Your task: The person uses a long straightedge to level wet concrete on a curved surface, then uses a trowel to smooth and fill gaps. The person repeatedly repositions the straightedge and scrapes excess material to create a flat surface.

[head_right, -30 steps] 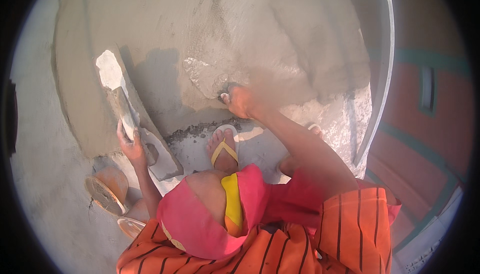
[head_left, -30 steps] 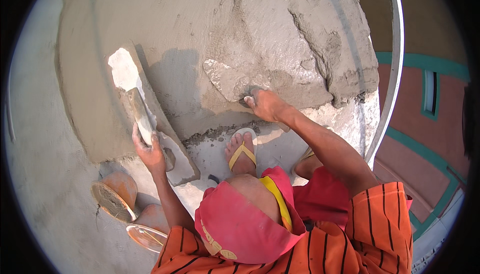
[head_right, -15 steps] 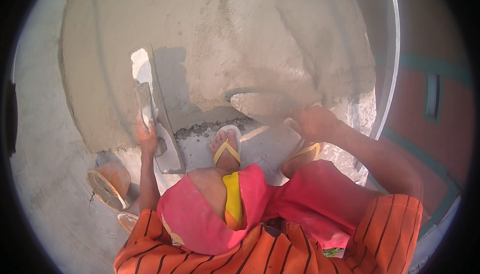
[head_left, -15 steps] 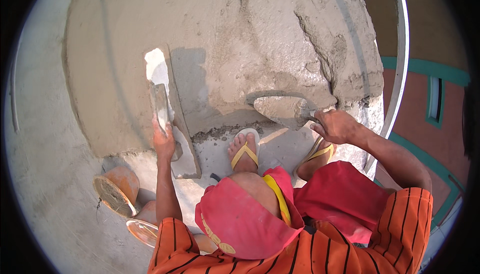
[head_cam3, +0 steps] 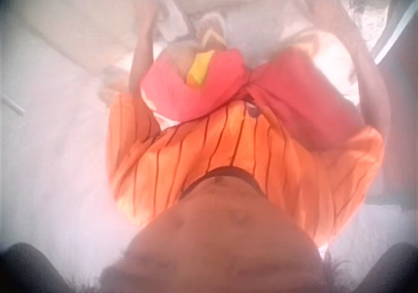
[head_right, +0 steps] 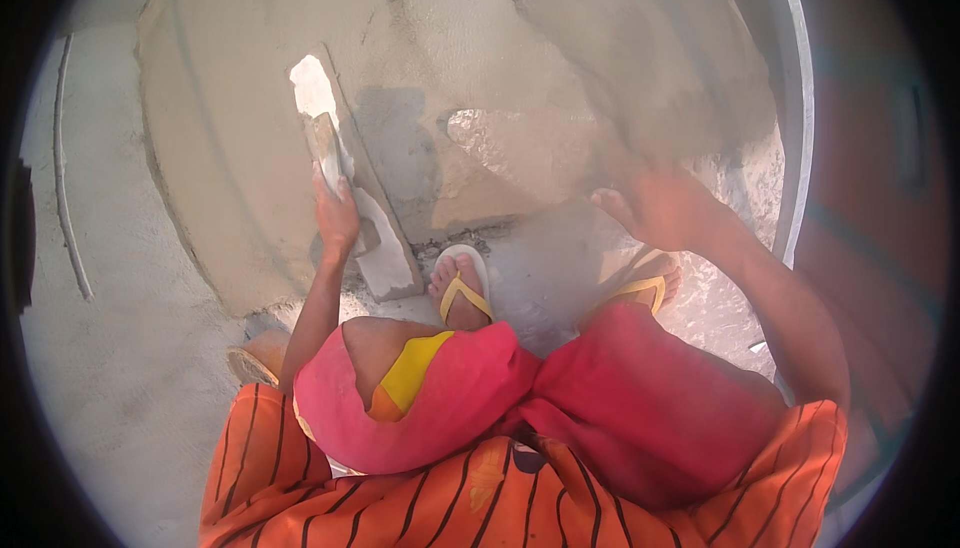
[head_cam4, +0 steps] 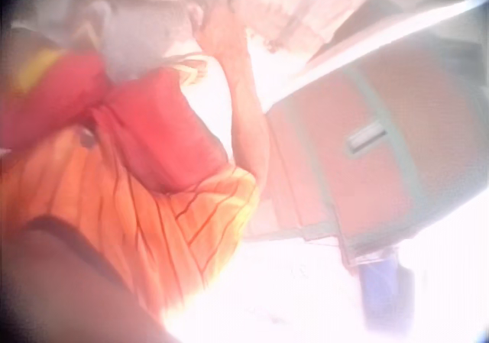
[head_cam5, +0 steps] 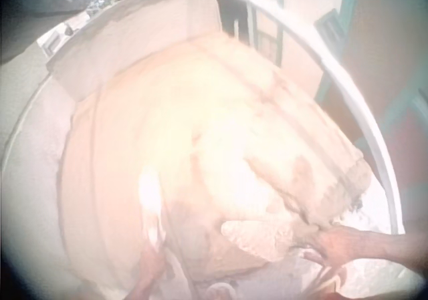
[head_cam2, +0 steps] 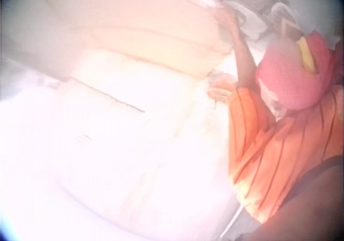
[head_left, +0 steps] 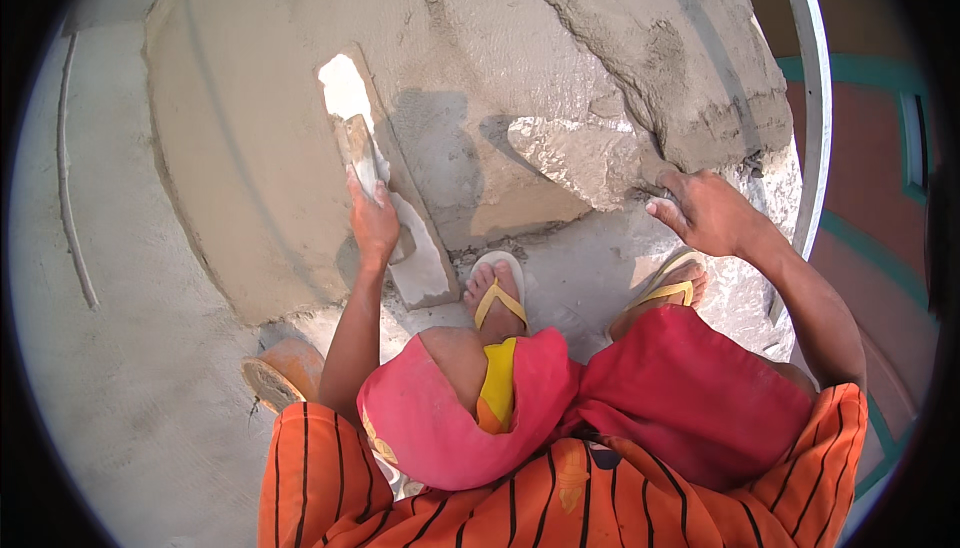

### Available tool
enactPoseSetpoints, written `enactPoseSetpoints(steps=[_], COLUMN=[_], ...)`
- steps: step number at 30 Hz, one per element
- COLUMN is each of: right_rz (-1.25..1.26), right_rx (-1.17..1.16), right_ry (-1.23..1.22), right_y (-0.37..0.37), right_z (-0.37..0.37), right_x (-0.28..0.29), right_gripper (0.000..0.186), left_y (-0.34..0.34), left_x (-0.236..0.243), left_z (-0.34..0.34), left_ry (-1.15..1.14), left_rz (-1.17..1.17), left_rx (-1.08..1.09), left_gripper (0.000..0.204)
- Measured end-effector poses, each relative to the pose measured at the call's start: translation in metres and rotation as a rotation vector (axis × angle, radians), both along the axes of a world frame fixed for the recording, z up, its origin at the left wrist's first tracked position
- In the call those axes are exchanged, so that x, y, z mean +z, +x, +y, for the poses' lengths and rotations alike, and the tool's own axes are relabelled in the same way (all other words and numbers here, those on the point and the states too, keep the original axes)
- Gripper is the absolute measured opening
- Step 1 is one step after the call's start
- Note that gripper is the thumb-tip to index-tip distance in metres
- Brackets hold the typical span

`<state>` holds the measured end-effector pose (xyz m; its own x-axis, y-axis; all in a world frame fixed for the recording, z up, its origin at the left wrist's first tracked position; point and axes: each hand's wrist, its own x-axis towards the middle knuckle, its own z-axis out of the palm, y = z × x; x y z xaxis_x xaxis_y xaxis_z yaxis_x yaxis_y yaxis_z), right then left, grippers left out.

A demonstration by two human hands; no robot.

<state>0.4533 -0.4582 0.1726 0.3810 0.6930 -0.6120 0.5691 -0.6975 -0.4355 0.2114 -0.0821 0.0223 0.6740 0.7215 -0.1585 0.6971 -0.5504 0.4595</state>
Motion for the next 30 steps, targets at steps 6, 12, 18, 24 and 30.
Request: enactPoseSetpoints(steps=[6, 12, 18, 24, 30], right_rz=[0.038, -0.157, -0.076, 0.121, 0.246], right_rx=[-0.283, -0.300, -0.372, -0.435, -0.507], right_ry=[0.228, 0.384, 0.343, 0.206, 0.100], right_y=[0.048, 0.072, 0.091, 0.064, 0.044], right_z=[0.016, -0.035, -0.076, -0.093, -0.107], right_x=[0.019, 0.043, 0.036, 0.014, 0.009], right_gripper=[0.040, 0.040, 0.037, 0.036, 0.029], left_y=[0.013, 0.005, 0.000, -0.027, 0.062], left_x=[0.020, -0.007, -0.012, 0.001, 0.020], left_z=[-0.011, 0.012, 0.039, -0.006, -0.026], left_ry=[-0.131, -0.049, -0.411, -0.269, -0.531], left_rz=[0.080, 0.054, -0.052, -0.016, 0.040], left_rx=[0.095, -0.006, 0.124, -0.008, 0.308], left_gripper=[0.057, 0.060, 0.065, 0.065, 0.064])
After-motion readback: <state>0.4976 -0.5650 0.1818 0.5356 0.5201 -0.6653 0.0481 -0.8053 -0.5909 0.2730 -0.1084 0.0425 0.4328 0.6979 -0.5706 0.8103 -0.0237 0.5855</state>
